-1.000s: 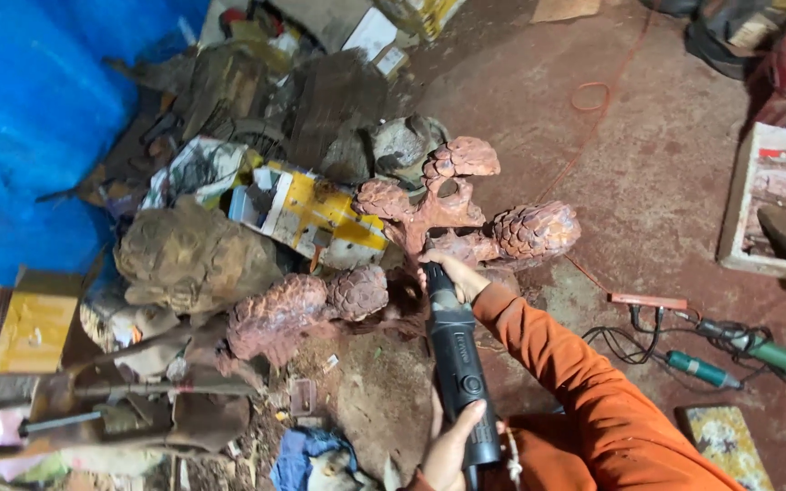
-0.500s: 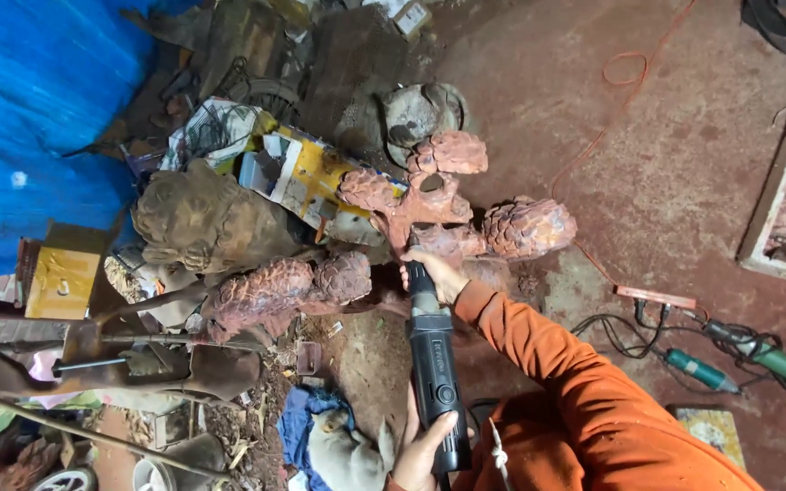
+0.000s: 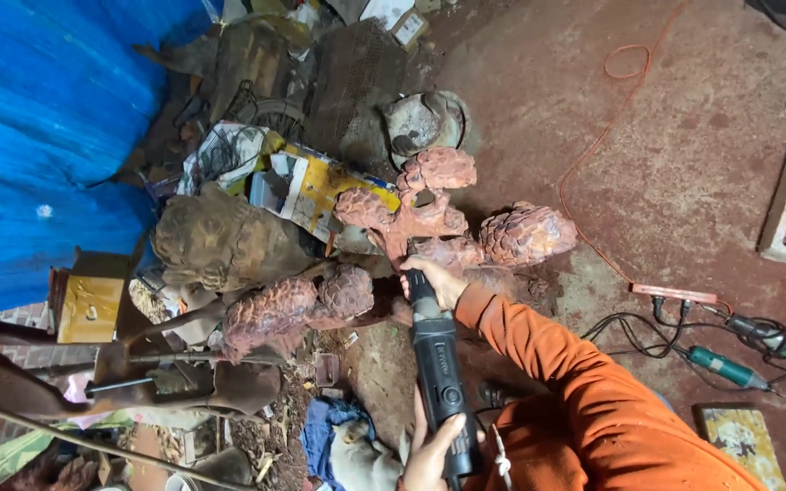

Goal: The person uses a rotary carving tool to shape and detail a large wooden sculpture of a tree with pinecones. They move around the piece, adjusting their position and the tool angle to work on different sections of the trunk and branches.

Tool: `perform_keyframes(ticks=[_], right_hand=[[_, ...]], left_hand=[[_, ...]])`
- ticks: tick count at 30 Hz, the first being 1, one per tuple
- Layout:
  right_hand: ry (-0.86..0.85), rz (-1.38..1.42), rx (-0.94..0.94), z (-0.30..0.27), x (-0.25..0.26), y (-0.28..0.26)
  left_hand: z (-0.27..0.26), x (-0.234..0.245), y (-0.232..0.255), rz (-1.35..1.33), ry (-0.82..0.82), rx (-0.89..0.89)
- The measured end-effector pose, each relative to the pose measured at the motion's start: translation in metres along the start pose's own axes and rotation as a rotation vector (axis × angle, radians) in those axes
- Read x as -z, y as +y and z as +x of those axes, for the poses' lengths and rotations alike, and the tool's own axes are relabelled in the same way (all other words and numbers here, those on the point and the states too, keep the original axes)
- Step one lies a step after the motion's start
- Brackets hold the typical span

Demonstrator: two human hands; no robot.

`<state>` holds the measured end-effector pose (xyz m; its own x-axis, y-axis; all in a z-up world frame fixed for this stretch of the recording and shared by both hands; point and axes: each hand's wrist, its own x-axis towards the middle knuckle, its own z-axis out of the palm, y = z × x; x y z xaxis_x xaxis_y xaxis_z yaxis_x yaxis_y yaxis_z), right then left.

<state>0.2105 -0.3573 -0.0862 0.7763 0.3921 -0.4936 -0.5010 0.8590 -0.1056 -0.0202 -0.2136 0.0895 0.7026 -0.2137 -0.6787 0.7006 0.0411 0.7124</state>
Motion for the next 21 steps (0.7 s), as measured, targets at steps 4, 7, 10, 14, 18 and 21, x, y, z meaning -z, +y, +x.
perform_keyframes(ticks=[4, 7, 10, 14, 18, 21], right_hand=[[0.021, 0.036, 0.006, -0.010, -0.011, 0.011], [0.062, 0.013, 0.081, -0.010, -0.017, 0.018], [0.130, 0.014, 0.125, -0.008, -0.024, 0.025], [0.090, 0.031, 0.161, -0.013, -0.029, 0.030], [0.066, 0.069, 0.088, -0.003, -0.021, 0.024], [0.014, 0.093, 0.075, 0.005, -0.016, 0.017]], left_hand=[[-0.001, 0.036, 0.002, -0.001, -0.086, 0.012], [0.000, 0.064, 0.009, 0.155, -0.069, 0.025], [0.003, 0.087, 0.021, 0.097, -0.262, 0.001], [0.005, 0.100, 0.012, 0.204, -0.213, -0.051], [-0.010, 0.065, 0.033, 0.252, -0.160, -0.044], [-0.012, 0.044, 0.043, 0.089, -0.055, 0.026]])
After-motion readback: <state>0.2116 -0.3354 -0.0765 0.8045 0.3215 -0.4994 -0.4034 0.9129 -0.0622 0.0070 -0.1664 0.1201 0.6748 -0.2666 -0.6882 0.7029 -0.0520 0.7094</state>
